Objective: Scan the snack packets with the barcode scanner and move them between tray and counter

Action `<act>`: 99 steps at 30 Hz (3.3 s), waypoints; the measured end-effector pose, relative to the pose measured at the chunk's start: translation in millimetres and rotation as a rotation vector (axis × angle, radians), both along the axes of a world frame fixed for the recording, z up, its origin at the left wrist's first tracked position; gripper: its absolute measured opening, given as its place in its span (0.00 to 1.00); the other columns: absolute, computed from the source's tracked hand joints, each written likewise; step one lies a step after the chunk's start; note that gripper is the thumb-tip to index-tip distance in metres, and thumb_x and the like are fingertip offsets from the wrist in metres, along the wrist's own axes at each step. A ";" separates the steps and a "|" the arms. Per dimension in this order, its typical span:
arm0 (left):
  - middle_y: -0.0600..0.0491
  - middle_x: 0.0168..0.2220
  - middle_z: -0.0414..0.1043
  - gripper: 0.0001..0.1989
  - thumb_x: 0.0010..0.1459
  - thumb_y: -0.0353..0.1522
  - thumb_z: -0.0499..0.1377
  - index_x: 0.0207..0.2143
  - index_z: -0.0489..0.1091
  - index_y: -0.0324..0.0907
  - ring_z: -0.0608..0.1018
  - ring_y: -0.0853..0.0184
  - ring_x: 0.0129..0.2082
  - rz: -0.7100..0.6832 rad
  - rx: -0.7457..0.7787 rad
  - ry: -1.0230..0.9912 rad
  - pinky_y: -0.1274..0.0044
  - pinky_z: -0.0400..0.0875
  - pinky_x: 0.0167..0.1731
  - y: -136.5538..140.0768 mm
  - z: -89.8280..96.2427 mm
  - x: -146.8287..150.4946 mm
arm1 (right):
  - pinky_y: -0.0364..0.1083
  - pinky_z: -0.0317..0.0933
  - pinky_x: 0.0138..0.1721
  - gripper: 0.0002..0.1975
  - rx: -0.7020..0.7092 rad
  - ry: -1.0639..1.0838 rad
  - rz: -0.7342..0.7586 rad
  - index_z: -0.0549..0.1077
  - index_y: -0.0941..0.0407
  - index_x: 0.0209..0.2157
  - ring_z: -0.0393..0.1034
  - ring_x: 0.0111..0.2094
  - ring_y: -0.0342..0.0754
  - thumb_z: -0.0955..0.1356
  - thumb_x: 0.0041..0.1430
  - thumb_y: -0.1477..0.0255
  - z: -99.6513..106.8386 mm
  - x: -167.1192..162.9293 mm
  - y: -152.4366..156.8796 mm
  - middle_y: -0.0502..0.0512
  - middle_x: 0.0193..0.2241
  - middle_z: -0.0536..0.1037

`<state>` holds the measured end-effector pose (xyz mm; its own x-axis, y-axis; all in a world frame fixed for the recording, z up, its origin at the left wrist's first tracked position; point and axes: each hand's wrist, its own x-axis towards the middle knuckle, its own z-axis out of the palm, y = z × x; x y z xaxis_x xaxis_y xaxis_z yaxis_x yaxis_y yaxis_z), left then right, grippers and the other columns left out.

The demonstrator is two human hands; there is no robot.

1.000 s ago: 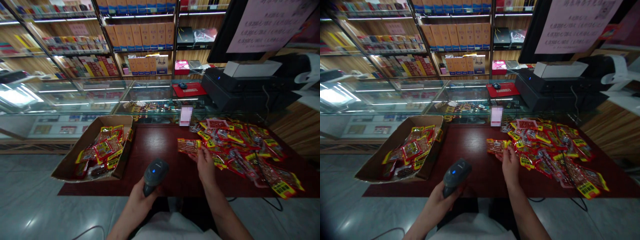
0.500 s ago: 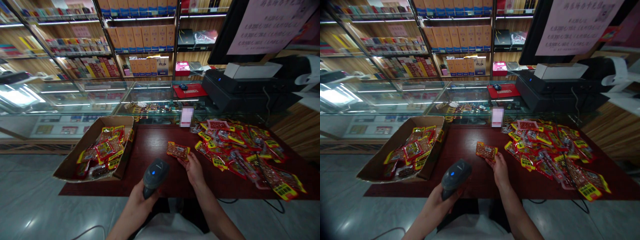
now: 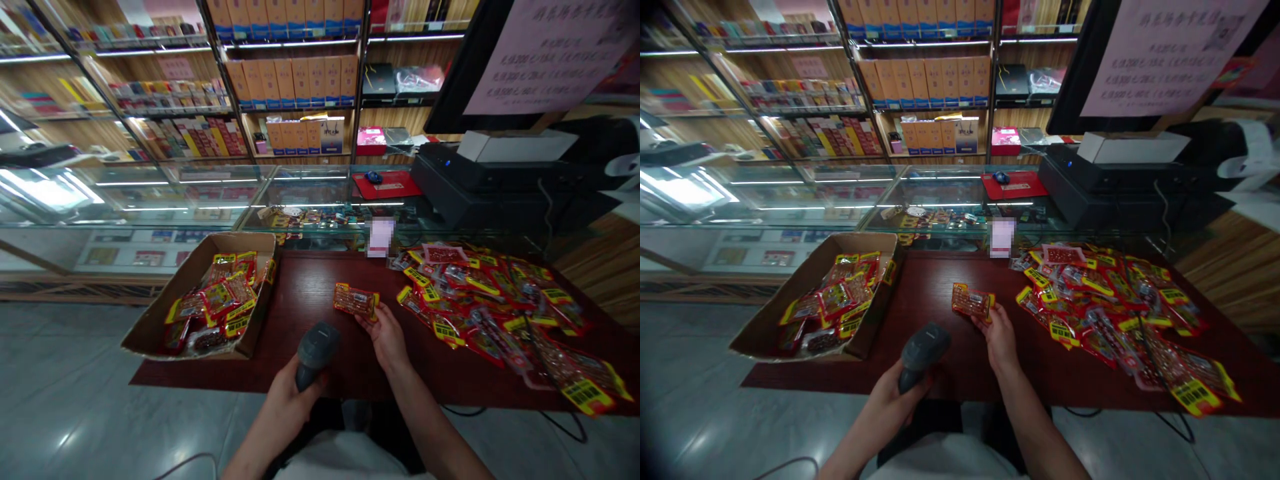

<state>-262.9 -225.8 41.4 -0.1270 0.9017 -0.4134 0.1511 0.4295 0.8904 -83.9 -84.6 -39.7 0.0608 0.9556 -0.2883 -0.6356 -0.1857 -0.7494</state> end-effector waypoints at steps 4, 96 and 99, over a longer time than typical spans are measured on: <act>0.64 0.17 0.62 0.18 0.56 0.38 0.64 0.47 0.72 0.39 0.64 0.73 0.15 0.046 -0.018 -0.020 0.81 0.58 0.17 -2.2 -14.4 -4.1 | 0.49 0.78 0.38 0.12 0.080 0.037 0.172 0.75 0.50 0.36 0.80 0.36 0.48 0.76 0.51 0.63 33.8 -51.3 14.6 0.46 0.35 0.84; 0.63 0.16 0.64 0.19 0.49 0.45 0.67 0.36 0.72 0.40 0.64 0.72 0.14 0.199 0.031 0.051 0.80 0.59 0.16 -3.1 -5.2 -9.9 | 0.72 0.56 0.61 0.31 0.531 -1.436 0.420 0.72 0.56 0.59 0.68 0.60 0.72 0.75 0.51 0.74 2.6 10.5 -6.2 0.69 0.56 0.77; 0.62 0.17 0.65 0.18 0.50 0.44 0.67 0.36 0.73 0.40 0.64 0.72 0.14 0.195 0.029 0.055 0.80 0.59 0.16 -2.5 -5.5 -10.0 | 0.64 0.61 0.60 0.34 0.500 -1.277 0.406 0.73 0.49 0.60 0.72 0.56 0.65 0.73 0.49 0.77 0.5 4.5 -3.2 0.61 0.53 0.79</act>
<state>-272.9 -228.3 35.8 -0.3220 0.8693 -0.3749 0.1165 0.4294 0.8956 -79.4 -87.8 -39.2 -0.2798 0.9524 0.1210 0.5443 0.2612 -0.7972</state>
